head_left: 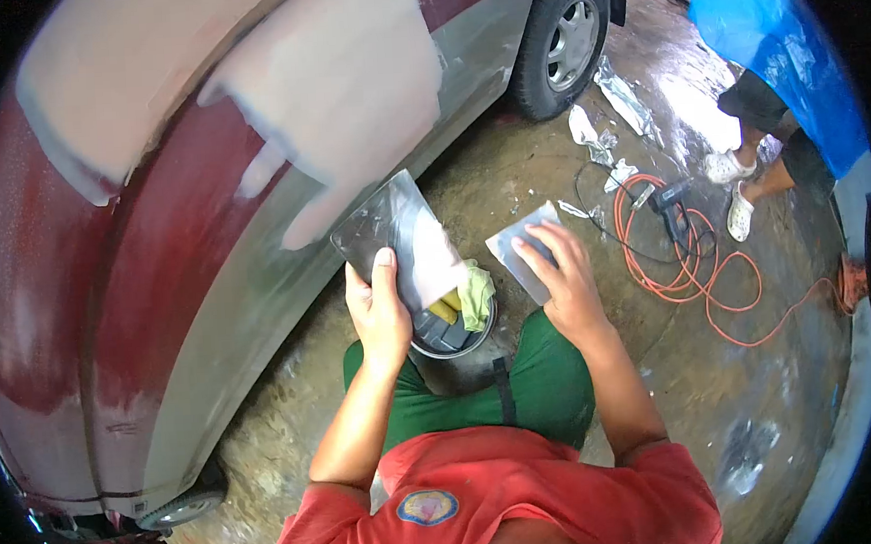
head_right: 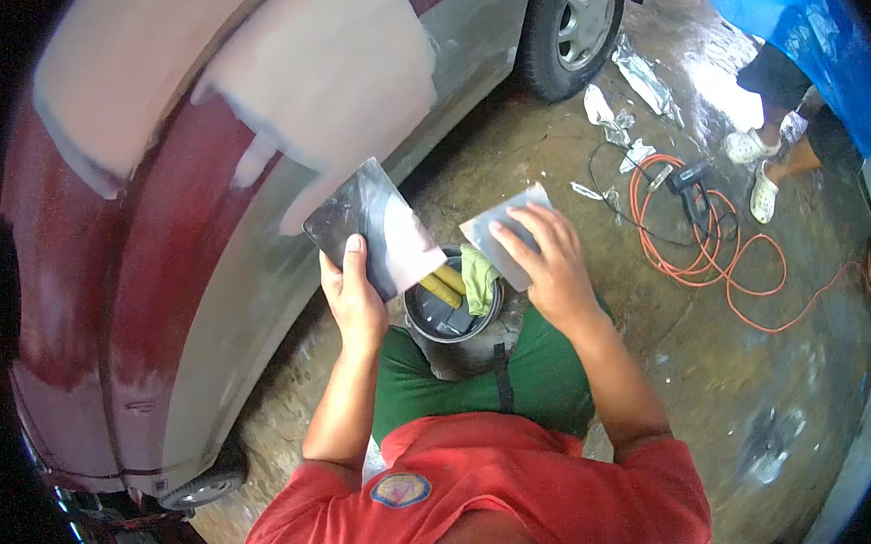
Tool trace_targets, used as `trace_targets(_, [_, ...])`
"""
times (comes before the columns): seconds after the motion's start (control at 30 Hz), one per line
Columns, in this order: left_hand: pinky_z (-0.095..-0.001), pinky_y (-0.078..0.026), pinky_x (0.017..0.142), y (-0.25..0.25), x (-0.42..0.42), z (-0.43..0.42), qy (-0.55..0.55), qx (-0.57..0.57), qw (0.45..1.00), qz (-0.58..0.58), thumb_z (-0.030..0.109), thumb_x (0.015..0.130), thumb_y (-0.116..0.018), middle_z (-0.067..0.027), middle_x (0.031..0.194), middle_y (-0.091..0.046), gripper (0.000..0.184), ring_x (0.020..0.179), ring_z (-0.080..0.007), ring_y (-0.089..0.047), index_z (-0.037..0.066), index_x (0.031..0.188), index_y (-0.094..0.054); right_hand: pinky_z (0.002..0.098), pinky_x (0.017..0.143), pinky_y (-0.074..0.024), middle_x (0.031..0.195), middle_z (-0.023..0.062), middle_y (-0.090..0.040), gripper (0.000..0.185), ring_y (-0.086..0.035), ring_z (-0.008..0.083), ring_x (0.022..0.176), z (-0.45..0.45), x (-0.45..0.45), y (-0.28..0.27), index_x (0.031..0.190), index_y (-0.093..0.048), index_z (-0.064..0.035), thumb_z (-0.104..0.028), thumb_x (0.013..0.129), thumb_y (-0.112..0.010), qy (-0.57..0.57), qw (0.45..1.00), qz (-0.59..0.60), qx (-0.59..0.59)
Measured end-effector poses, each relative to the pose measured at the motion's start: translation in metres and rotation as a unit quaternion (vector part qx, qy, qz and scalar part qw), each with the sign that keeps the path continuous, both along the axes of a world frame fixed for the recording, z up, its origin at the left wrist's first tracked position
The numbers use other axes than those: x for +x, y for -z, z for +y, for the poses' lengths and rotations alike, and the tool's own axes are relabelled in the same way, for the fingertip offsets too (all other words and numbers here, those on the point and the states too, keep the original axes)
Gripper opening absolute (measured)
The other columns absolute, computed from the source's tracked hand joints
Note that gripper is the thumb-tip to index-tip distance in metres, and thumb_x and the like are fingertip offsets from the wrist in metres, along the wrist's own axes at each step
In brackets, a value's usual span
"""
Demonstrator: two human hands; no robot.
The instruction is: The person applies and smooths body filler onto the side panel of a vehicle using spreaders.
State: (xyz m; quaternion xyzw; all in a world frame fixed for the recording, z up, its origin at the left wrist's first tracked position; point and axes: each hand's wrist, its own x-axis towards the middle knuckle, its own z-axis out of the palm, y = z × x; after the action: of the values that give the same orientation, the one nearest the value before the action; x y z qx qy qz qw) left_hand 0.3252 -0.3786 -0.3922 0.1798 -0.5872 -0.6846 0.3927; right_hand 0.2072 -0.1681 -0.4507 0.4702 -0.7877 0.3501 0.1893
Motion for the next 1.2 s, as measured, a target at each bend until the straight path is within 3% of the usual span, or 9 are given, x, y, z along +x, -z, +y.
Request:
trace_targets(0.27, [-0.0330, -0.050, 0.086, -0.030, 0.008, 0.000, -0.024, -0.318, 0.940, -0.124, 0.018, 0.099, -0.057, -0.0144, 0.102, -0.069, 0.031, 0.092, -0.0188, -0.063, -0.011, 0.113, -0.057, 0.0519, 0.108, -0.0355, 0.129, 0.0086, -0.054, 0.049, -0.050, 0.0316, 0.123, -0.059, 0.050, -0.018, 0.132, -0.060, -0.0206, -0.013, 0.084, -0.056, -0.079, 0.994, -0.005, -0.077])
trace_targets(0.33, [-0.0330, -0.051, 0.083, -0.009, 0.010, -0.047, -0.224, -0.320, 0.908, -0.153, 0.018, 0.098, -0.060, -0.0156, 0.099, -0.067, 0.029, 0.088, -0.0188, -0.062, -0.010, 0.104, -0.058, 0.0452, 0.111, -0.0349, 0.130, 0.0113, -0.053, 0.053, -0.050, 0.0310, 0.125, -0.063, 0.047, -0.012, 0.134, -0.058, -0.0187, 0.000, 0.084, -0.056, -0.142, 0.980, -0.112, -0.087])
trace_targets(0.43, [-0.0413, -0.042, 0.104, -0.081, 0.050, -0.103, -0.228, -0.126, 0.965, 0.019, 0.030, 0.092, -0.069, -0.0214, 0.125, -0.060, 0.079, 0.113, -0.0257, -0.058, -0.020, 0.139, -0.030, 0.0348, 0.113, -0.0342, 0.138, 0.0125, -0.051, 0.064, -0.046, 0.0286, 0.133, -0.101, 0.032, 0.060, 0.143, -0.049, -0.0122, 0.015, 0.085, -0.050, -0.122, 0.883, -0.390, -0.231])
trace_targets(0.47, [-0.0444, -0.042, 0.105, -0.094, 0.073, -0.139, -0.238, -0.147, 0.960, 0.024, 0.033, 0.089, -0.072, -0.0224, 0.131, -0.056, 0.088, 0.120, -0.0307, -0.055, -0.015, 0.145, -0.023, 0.0343, 0.113, -0.0339, 0.143, 0.0088, -0.050, 0.063, -0.045, 0.0241, 0.134, -0.122, 0.018, 0.086, 0.147, -0.042, -0.0093, 0.013, 0.087, -0.047, -0.175, 0.679, -0.616, -0.359])
trace_targets(0.57, [-0.0497, -0.042, 0.105, -0.117, 0.133, -0.230, -0.231, -0.184, 0.955, 0.009, 0.034, 0.086, -0.074, -0.0235, 0.141, -0.046, 0.090, 0.126, -0.0342, -0.049, -0.004, 0.151, -0.025, 0.0338, 0.113, -0.0322, 0.139, 0.0090, -0.054, 0.058, -0.048, 0.0205, 0.130, -0.179, -0.031, 0.088, 0.147, -0.042, -0.0086, 0.005, 0.091, -0.052, -0.138, 0.705, -0.541, -0.437])
trace_targets(0.63, [-0.0523, -0.041, 0.105, -0.120, 0.152, -0.262, -0.212, -0.176, 0.961, -0.010, 0.038, 0.086, -0.074, -0.0201, 0.148, -0.040, 0.089, 0.128, -0.0337, -0.047, -0.001, 0.151, -0.028, 0.0355, 0.113, -0.0328, 0.136, 0.0150, -0.054, 0.058, -0.048, 0.0268, 0.131, -0.192, -0.052, 0.063, 0.146, -0.042, -0.0087, 0.006, 0.091, -0.050, -0.030, 0.873, -0.356, -0.333])
trace_targets(0.73, [-0.0441, -0.047, 0.099, -0.115, 0.150, -0.275, -0.247, -0.131, 0.960, -0.007, 0.026, 0.092, -0.067, -0.0107, 0.131, -0.055, 0.055, 0.115, -0.0262, -0.056, 0.002, 0.138, -0.049, 0.0379, 0.115, -0.0321, 0.133, 0.0199, -0.051, 0.060, -0.047, 0.0322, 0.132, -0.237, -0.092, 0.072, 0.145, -0.044, -0.0088, 0.010, 0.088, -0.045, -0.010, 0.863, -0.314, -0.395])
trace_targets(0.87, [-0.0463, -0.049, 0.098, -0.104, 0.166, -0.303, -0.213, -0.167, 0.963, -0.007, 0.028, 0.089, -0.070, -0.0146, 0.135, -0.051, 0.071, 0.118, -0.0297, -0.055, -0.001, 0.145, -0.037, 0.0381, 0.116, -0.0322, 0.135, 0.0208, -0.047, 0.064, -0.046, 0.0343, 0.132, -0.256, -0.130, 0.077, 0.144, -0.045, -0.0091, 0.016, 0.084, -0.040, 0.032, 0.902, -0.195, -0.384])
trace_targets(1.2, [-0.0409, -0.046, 0.099, -0.105, 0.170, -0.300, -0.181, -0.243, 0.952, -0.029, 0.033, 0.091, -0.069, -0.0112, 0.134, -0.053, 0.060, 0.118, -0.0251, -0.053, 0.002, 0.139, -0.048, 0.0374, 0.117, -0.0308, 0.138, 0.0184, -0.043, 0.078, -0.042, 0.0328, 0.134, -0.263, -0.159, 0.074, 0.147, -0.041, -0.0111, 0.019, 0.075, -0.040, 0.022, 0.917, -0.213, -0.336])
